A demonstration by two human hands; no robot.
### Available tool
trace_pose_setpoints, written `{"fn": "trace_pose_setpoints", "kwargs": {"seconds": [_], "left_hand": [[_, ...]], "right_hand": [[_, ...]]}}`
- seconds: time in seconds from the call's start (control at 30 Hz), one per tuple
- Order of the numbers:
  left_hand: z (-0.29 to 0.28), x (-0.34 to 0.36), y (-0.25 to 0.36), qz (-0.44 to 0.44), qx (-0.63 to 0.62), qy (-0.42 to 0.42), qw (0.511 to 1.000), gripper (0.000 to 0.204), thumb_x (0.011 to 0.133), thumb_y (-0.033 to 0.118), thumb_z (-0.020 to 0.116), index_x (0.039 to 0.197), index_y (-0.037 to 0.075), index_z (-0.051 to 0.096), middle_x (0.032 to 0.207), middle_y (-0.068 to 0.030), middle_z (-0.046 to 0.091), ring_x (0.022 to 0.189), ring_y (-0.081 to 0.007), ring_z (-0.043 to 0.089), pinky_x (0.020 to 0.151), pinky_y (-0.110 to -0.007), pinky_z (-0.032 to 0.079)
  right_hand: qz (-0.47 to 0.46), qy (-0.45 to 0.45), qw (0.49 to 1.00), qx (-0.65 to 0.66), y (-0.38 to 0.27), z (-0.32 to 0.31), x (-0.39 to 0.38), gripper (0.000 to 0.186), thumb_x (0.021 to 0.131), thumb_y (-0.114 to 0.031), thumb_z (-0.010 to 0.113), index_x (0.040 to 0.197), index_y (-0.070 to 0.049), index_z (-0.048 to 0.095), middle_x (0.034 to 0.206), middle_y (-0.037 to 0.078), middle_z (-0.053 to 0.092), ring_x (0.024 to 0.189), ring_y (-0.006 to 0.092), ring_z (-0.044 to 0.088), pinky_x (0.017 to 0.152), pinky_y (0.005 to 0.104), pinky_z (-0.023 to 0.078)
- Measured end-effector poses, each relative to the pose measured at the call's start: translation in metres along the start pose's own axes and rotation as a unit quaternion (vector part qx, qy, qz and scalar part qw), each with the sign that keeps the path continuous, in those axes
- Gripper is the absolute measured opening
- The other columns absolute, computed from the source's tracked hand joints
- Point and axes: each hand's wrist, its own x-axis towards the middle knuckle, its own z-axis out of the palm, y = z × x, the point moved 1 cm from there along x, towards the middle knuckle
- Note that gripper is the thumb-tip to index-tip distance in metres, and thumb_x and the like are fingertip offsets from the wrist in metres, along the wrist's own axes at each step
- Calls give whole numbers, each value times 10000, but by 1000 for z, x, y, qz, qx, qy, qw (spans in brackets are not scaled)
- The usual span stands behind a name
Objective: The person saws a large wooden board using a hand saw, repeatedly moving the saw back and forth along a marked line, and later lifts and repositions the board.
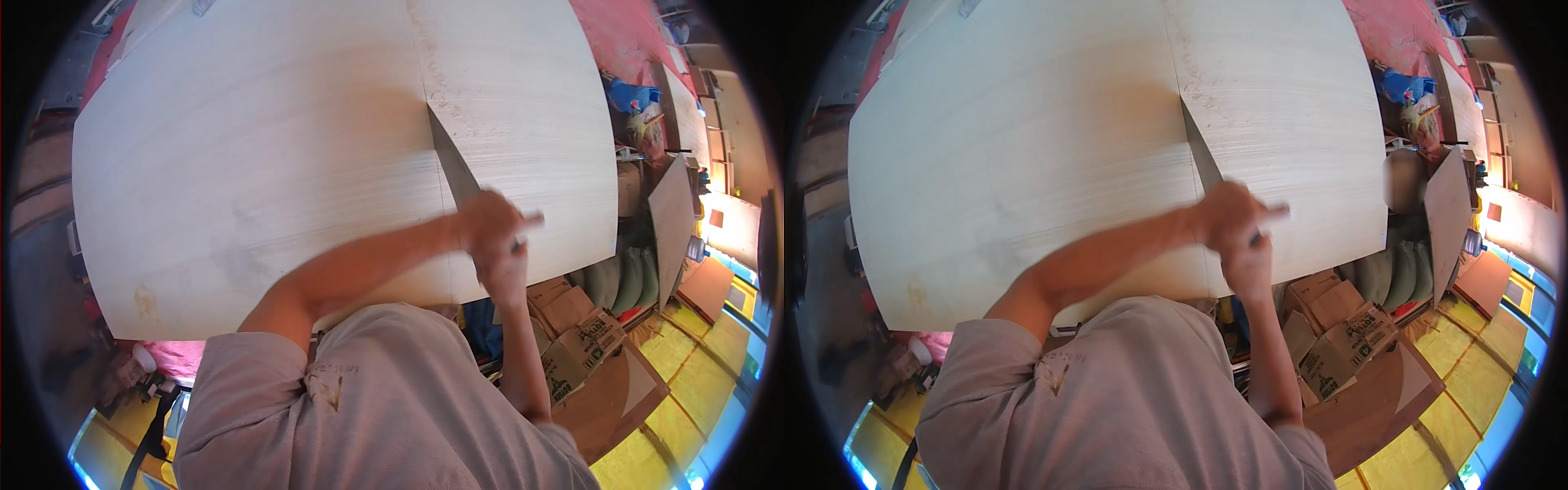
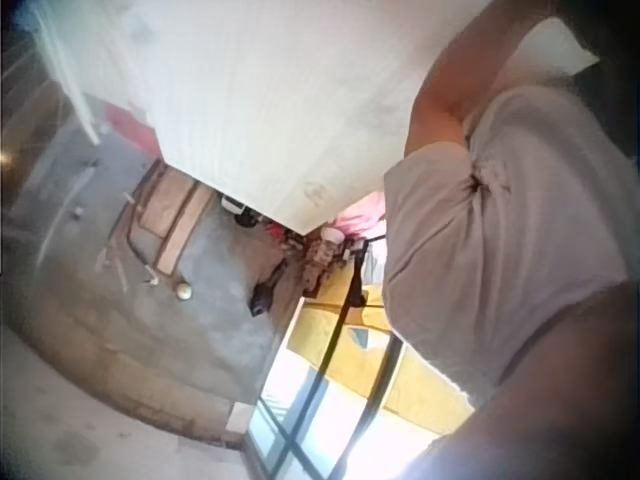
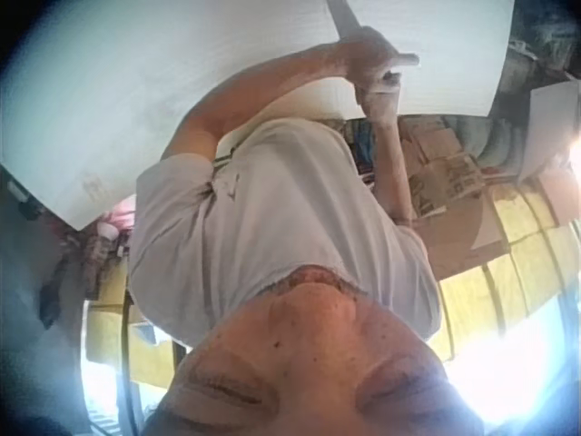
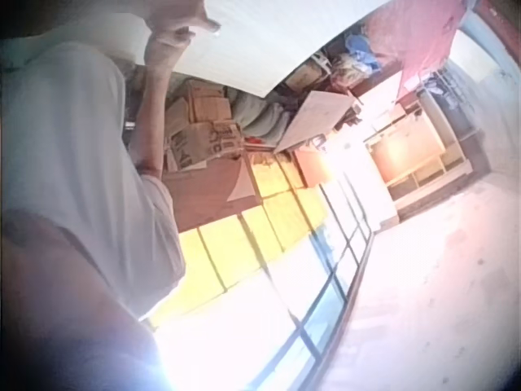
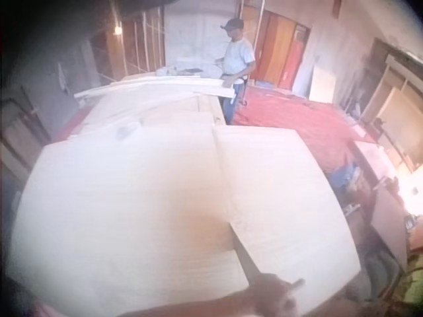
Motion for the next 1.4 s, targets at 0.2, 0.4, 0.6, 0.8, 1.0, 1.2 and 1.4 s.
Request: {"fn": "trace_pose_setpoints", "kwargs": {"seconds": [0.2, 0.4, 0.6, 0.8, 1.0, 1.2, 1.4], "left_hand": [[30, -35, 170, 102, -81, -37, 991, 679, 895, 391, 733, 1458, 21, 650, 704, -113, 704, 600, -293, 713, 611, -468, 531], [38, -39, 141, 83, -75, -15, 994, 635, 861, 370, 751, 1394, 30, 687, 734, -112, 702, 599, -298, 701, 598, -477, 504], [-9, 6, -134, 62, -2, -9, 998, 375, 743, 289, 705, 1078, 135, 777, 679, -136, 687, 667, -360, 707, 638, -479, 537], [-27, 18, -133, -24, 31, 18, 999, 388, 815, 241, 666, 1174, 140, 775, 697, -130, 710, 664, -344, 708, 637, -475, 552], [31, -12, 7, 33, 10, 9, 999, 518, 789, 277, 715, 1284, 133, 771, 717, -124, 731, 644, -359, 729, 638, -478, 573], [50, -48, 186, 91, -67, -32, 993, 570, 861, 339, 732, 1324, 8, 712, 694, -120, 709, 581, -292, 714, 603, -480, 559], [57, -45, 160, 89, -54, -39, 994, 563, 813, 339, 750, 1293, 46, 729, 687, -115, 696, 571, -306, 701, 563, -481, 531]], "right_hand": [[161, 166, 960, 156, -88, -66, -186, 516, 1008, -101, 708, 1476, -53, 496, 1237, 115, 686, 1134, 195, 705, 895, 367, 600], [181, 66, 966, 173, -84, -47, -147, 696, 969, -148, 784, 1547, -40, 412, 1370, 123, 638, 1261, 246, 648, 1070, 397, 537], [-38, 32, 996, -77, 26, 83, 111, 119, 926, -71, 694, 956, 41, 666, 910, 103, 705, 859, 186, 655, 715, 396, 527], [-2, 3, 1000, -4, 11, 83, 145, 169, 968, -117, 669, 985, 51, 671, 875, 296, 720, 848, 494, 726, 684, 508, 542], [60, 20, 996, 60, 0, 7, -19, 422, 889, -58, 732, 1293, 17, 635, 1111, 97, 723, 974, 111, 678, 772, 308, 572], [344, 126, 854, 370, -60, -66, -184, 426, 931, -115, 735, 1327, -7, 623, 1177, 67, 695, 1046, 128, 683, 835, 309, 580], [184, 45, 970, 155, -35, -46, -148, 326, 972, -164, 704, 1213, 52, 665, 1071, 153, 741, 1005, 207, 712, 808, 386, 572]]}}
